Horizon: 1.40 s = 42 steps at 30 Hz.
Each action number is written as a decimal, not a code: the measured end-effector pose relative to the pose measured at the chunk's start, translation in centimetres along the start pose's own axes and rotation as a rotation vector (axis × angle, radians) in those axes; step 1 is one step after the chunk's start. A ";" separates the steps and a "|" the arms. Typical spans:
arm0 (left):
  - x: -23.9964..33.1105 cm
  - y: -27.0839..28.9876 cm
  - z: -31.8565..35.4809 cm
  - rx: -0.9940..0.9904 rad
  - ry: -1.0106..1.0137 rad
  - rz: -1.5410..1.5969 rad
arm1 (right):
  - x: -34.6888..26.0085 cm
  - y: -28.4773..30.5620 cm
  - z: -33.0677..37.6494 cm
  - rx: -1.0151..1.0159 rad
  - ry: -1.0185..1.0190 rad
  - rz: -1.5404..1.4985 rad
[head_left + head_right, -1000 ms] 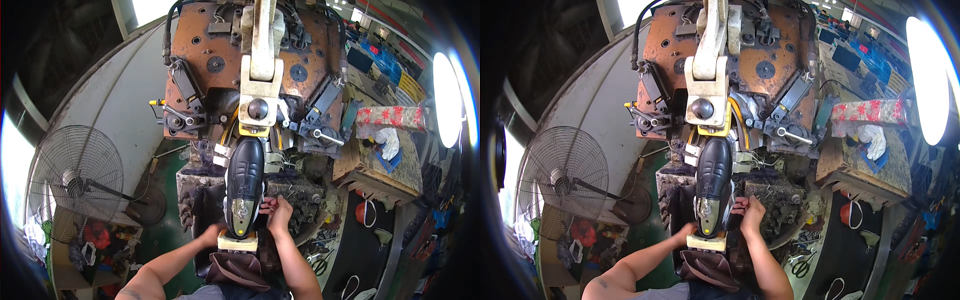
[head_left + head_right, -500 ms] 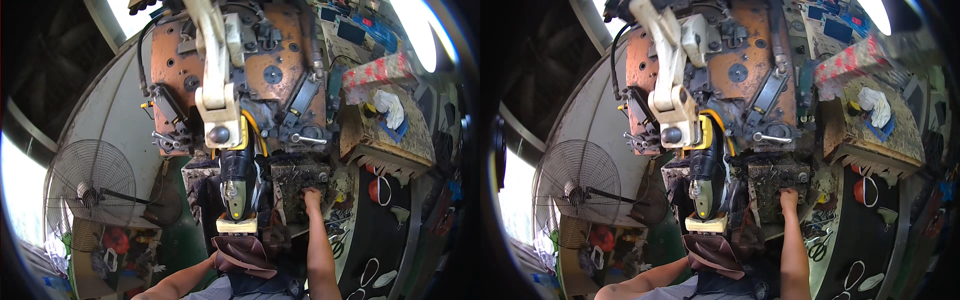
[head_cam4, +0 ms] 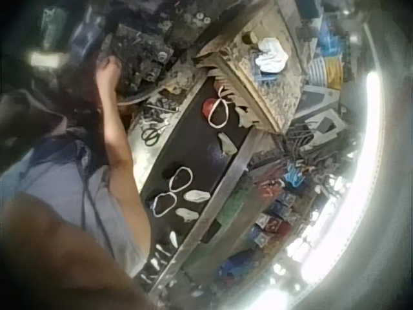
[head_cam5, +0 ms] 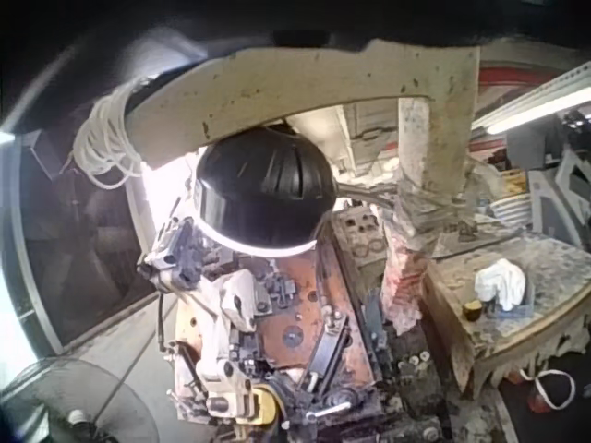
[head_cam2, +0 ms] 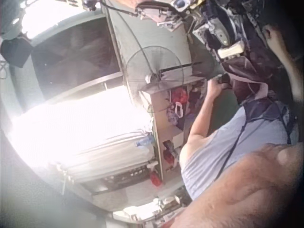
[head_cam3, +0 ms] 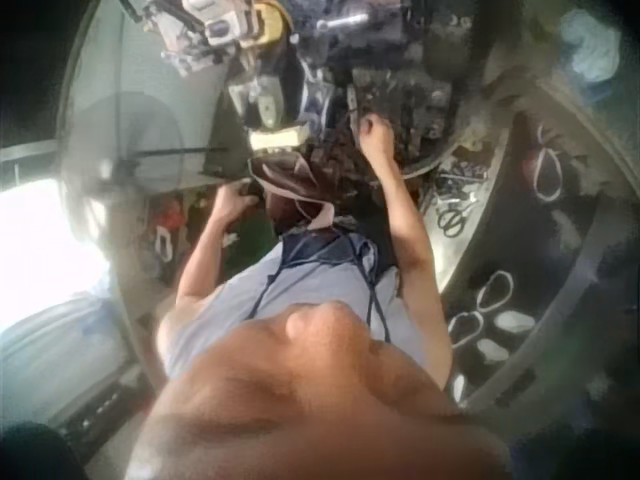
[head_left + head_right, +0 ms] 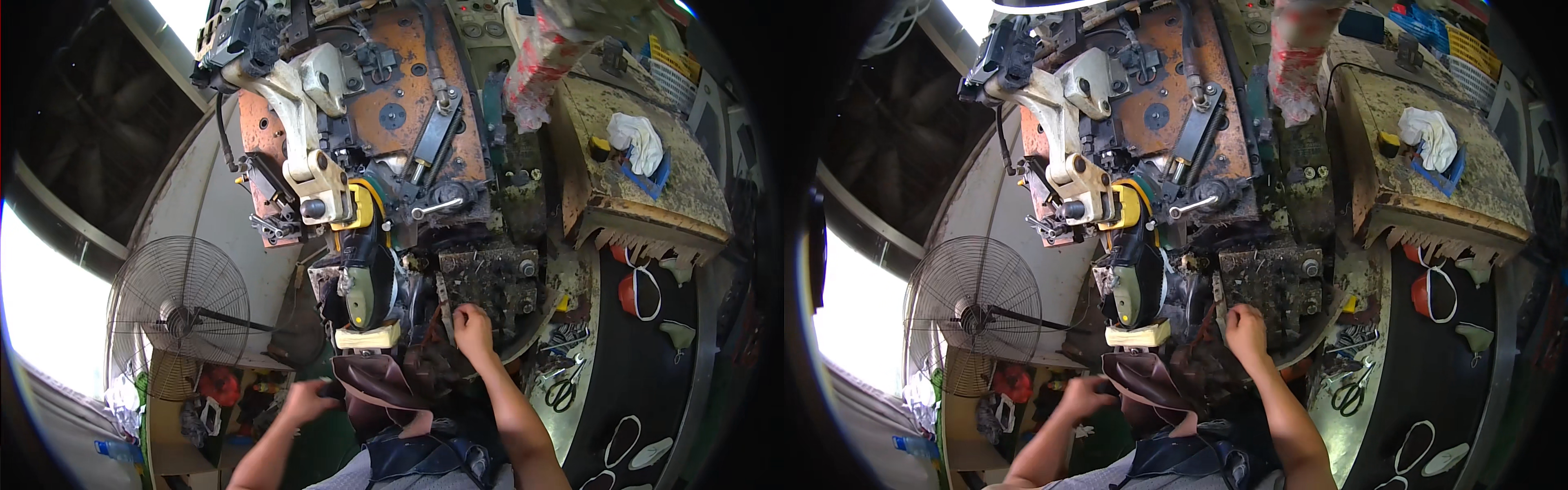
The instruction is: The person operates a toe-lasting machine to shape shoes, then moves the shaped shoes onto a conveyor belt.
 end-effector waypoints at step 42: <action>28.7 -103.4 54.4 -1.750 -0.774 -0.128 | 35.6 37.0 68.3 0.038 -1.753 0.621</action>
Point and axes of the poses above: each hand's wrist, its own z-axis away from the middle knuckle, its own y-axis out of the back of the hand, x = y × z, the point moved 5 cm from there along -z, towards the middle knuckle, and after that the axes turned 14 degrees about z, right-handed, at the moved point
